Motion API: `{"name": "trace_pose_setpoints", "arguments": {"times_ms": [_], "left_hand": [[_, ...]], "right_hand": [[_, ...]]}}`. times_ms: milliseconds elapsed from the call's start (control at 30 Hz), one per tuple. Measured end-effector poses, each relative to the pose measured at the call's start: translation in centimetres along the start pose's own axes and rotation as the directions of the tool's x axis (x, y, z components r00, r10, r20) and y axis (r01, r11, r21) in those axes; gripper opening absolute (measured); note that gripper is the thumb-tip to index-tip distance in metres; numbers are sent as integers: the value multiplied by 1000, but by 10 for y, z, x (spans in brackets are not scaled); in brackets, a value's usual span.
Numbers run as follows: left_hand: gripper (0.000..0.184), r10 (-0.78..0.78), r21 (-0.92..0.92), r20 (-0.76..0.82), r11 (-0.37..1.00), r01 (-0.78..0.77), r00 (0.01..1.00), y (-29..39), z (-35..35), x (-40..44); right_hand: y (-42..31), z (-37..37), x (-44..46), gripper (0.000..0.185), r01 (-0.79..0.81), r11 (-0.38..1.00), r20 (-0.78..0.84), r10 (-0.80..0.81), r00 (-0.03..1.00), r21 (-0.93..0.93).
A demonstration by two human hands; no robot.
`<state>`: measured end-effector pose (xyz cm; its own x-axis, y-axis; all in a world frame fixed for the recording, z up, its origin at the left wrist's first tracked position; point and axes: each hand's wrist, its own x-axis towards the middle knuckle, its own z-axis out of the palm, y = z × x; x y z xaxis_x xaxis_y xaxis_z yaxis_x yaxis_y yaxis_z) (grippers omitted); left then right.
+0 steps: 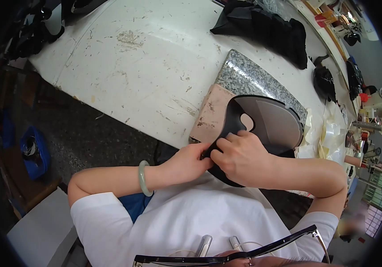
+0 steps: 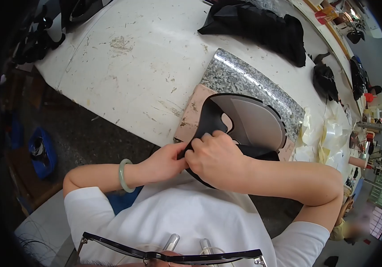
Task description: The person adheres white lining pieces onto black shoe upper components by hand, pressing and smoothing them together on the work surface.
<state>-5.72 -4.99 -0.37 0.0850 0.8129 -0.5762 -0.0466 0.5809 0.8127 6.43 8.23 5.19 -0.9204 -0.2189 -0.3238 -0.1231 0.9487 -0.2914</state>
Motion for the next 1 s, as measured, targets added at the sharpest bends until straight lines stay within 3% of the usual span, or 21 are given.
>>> {"name": "trace_pose_setpoints", "arguments": {"times_ms": [67,167,267,300,367,467,567,667,867,1000], "left_hand": [[17,75,92,38,993,-78,996,1,6,3],[21,115,-11,98,993,-115,988,-5,13,11],[21,-26,-382,9,924,27,1000,-8,25,13],[21,-37,-349,42,936,49,998,-11,26,13],[20,-71,-282,98,955,96,993,-19,24,12],[16,26,-9,125,1000,-25,992,-21,26,15],[17,149,127,165,977,-171,975,-38,33,25],[18,-124,-98,270,983,155,955,-36,36,32],[18,-112,-257,327,945,202,938,-46,36,36],[18,-103,-197,293,966,166,950,-57,37,39]], "right_hand": [[2,0,-6,10,18,999,-33,-19,999,-35],[9,1,-19,9,-34,996,-1,34,999,87],[19,3,-34,10,-122,975,41,116,992,184],[18,0,-38,11,-174,961,137,146,980,215],[13,-1,-44,12,-191,942,144,156,977,276],[7,11,-46,11,-217,931,144,182,973,294],[7,31,-46,13,-252,915,108,229,967,314],[19,46,-44,13,-252,861,126,219,968,442],[34,45,-36,15,-157,803,251,10,968,575],[42,34,-21,19,-311,820,358,140,923,481]]}}
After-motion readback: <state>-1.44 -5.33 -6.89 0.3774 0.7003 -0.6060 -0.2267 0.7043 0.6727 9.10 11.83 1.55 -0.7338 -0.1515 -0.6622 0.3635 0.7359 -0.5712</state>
